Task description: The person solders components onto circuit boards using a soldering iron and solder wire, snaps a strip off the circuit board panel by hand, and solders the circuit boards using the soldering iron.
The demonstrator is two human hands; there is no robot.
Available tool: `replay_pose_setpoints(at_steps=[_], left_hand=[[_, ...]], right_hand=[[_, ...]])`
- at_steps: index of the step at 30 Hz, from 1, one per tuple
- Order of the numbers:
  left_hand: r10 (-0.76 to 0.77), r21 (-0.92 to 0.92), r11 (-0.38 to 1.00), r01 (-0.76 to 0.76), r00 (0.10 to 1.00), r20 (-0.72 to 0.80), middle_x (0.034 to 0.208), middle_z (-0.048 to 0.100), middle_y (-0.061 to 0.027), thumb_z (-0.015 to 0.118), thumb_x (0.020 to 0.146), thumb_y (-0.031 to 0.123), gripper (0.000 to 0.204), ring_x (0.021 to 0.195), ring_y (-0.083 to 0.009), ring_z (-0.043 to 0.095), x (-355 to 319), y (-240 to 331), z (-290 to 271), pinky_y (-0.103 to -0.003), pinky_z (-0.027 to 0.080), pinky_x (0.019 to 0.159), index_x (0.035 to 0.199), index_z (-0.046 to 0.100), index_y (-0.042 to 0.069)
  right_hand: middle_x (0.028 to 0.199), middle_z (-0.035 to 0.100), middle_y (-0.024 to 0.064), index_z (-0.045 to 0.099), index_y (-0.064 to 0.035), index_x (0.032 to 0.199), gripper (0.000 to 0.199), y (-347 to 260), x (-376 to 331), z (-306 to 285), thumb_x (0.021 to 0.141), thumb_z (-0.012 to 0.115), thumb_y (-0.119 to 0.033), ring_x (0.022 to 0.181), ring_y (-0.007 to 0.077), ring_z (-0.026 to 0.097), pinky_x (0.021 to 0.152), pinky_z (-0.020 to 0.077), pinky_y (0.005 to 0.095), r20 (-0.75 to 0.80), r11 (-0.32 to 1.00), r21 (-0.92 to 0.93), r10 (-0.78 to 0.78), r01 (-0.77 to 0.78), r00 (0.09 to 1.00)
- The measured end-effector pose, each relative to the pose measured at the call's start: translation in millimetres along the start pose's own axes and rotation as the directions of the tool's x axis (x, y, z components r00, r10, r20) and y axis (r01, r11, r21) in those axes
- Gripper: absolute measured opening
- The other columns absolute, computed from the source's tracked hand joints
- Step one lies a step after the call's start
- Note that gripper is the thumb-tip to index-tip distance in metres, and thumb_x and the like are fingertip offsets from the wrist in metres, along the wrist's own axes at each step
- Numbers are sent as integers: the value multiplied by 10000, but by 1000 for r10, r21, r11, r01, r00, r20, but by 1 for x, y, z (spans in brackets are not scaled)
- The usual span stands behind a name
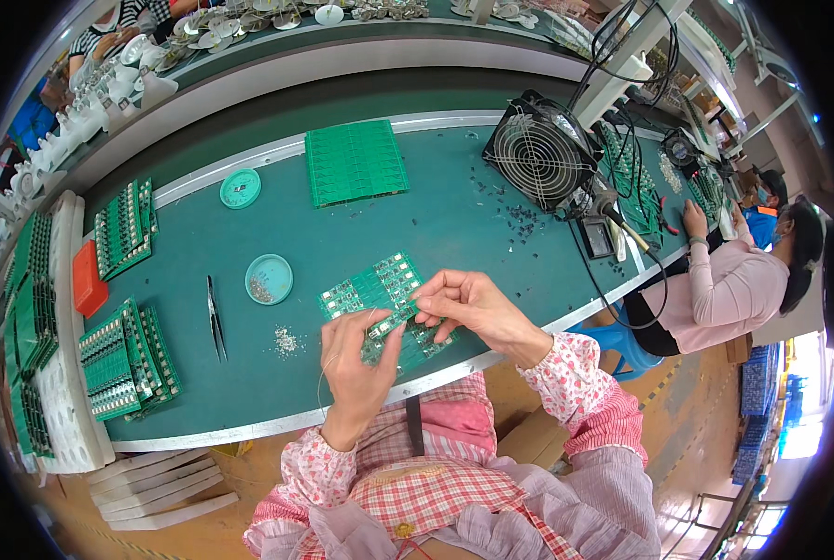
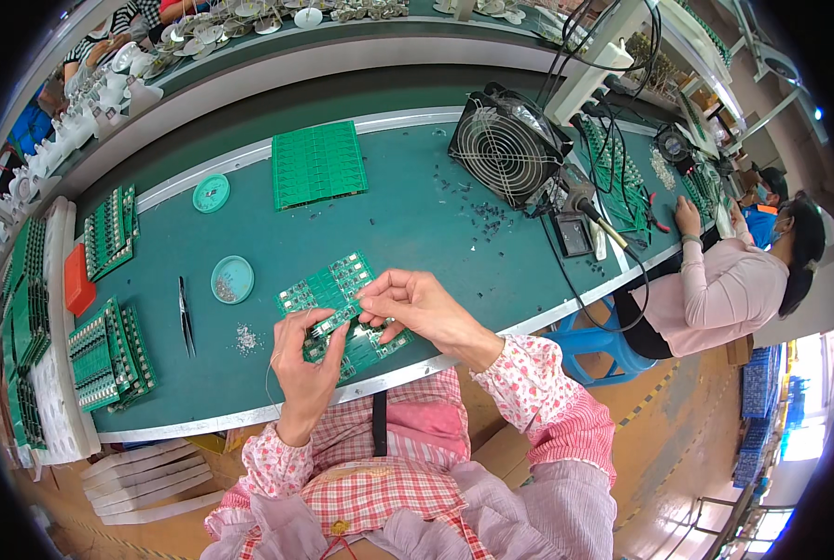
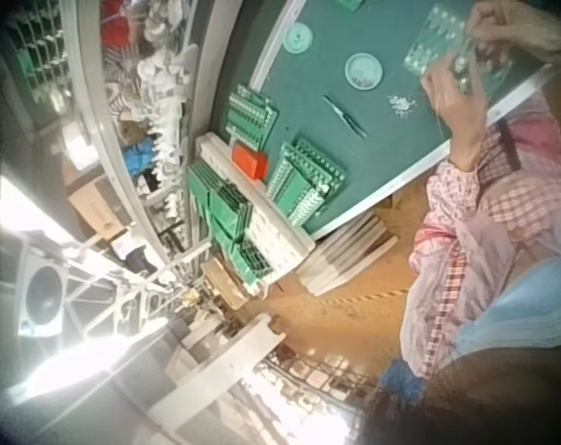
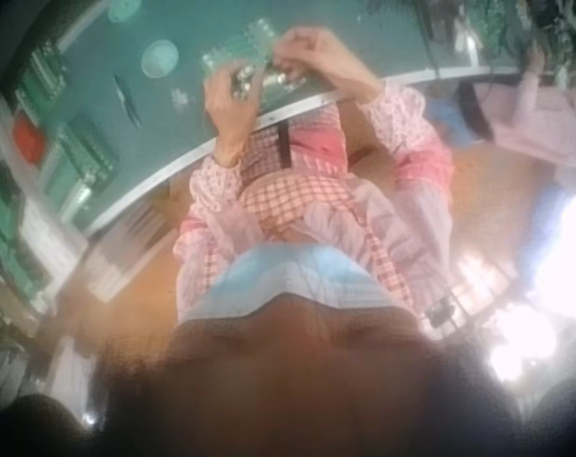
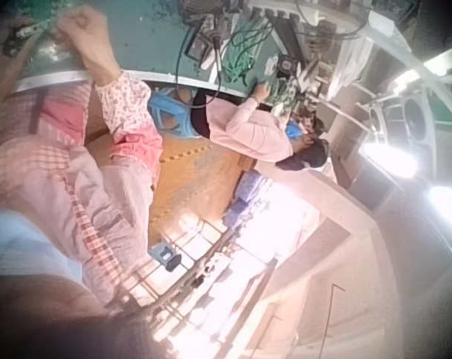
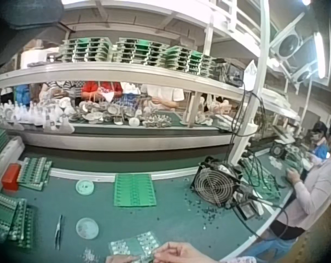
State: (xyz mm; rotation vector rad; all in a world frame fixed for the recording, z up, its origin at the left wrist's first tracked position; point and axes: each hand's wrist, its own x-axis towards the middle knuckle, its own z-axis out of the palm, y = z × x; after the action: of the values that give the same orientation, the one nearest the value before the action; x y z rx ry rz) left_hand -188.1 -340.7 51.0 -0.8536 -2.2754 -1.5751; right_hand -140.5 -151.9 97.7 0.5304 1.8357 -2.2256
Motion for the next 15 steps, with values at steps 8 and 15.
replay_pose_setpoints(at_steps=[8, 15], left_hand=[[8, -7, 1000, -8, 1000, 4, 939, 676, -90, 796, 748, 13, 265, 882, -256, 611, 7, 0, 2, -348, 492, 753, 983, 680, 48], [31, -36, 999, -30, 999, 16, 934, 669, -102, 775, 767, 34, 231, 900, -279, 608, 8, 5, 2, -364, 477, 795, 977, 679, 49]], right_hand=[[906, 683, 87, 607, 18, 1075, 251, -5, 1, -3, 957, 657, -198, 830, 122, 647, 651, 574, 252, 2, 996, -87, -33, 33, 999], [981, 673, 86, 599, 1, 1046, 165, 7, -9, -1, 960, 645, -132, 905, 137, 669, 670, 576, 251, -15, 975, -123, -186, 183, 982]])
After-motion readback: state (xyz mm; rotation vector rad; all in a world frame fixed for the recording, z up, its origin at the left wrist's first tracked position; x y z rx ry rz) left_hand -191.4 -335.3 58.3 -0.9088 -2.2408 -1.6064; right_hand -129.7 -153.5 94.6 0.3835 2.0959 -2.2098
